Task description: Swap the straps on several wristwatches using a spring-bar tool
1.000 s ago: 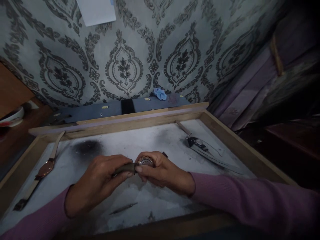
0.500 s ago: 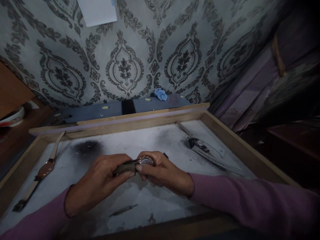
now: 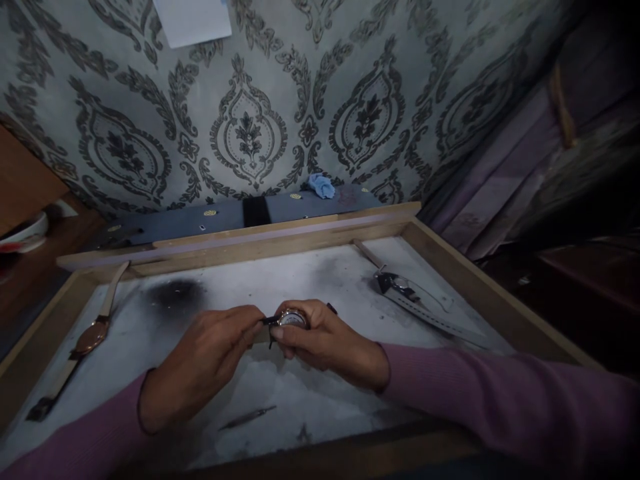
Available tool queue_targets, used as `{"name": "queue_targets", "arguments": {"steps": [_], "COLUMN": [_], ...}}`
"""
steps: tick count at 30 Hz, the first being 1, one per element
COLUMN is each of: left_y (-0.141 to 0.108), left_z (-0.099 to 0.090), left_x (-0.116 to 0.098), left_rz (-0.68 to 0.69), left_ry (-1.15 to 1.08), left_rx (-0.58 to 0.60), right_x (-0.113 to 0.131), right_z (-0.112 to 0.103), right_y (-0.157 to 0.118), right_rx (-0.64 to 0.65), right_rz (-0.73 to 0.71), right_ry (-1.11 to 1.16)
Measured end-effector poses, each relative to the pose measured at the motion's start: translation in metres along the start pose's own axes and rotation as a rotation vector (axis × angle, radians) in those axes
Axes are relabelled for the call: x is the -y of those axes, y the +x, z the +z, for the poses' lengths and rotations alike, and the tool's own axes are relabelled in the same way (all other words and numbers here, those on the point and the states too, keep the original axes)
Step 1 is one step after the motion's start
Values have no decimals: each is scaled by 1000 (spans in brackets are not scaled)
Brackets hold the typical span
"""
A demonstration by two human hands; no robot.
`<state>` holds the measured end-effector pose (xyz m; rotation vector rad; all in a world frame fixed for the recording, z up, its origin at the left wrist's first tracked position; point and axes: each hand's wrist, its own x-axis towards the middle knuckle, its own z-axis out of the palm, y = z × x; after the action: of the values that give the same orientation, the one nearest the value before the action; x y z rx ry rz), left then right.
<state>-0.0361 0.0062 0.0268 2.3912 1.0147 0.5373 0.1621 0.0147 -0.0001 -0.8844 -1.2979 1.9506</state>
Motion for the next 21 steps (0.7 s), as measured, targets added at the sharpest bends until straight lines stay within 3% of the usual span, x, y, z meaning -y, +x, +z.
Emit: {"name": "queue_targets", "arguments": {"steps": [21], "left_y": [-1], "left_z": [5], "left_x": [-1], "left_rz": [22], "left_ry": [24], "left_rx": [-37], "right_x": [-3], "right_z": [0], "right_y": [1], "right_rx": [18], "right_rz": [-18], "right_ry": [2]}}
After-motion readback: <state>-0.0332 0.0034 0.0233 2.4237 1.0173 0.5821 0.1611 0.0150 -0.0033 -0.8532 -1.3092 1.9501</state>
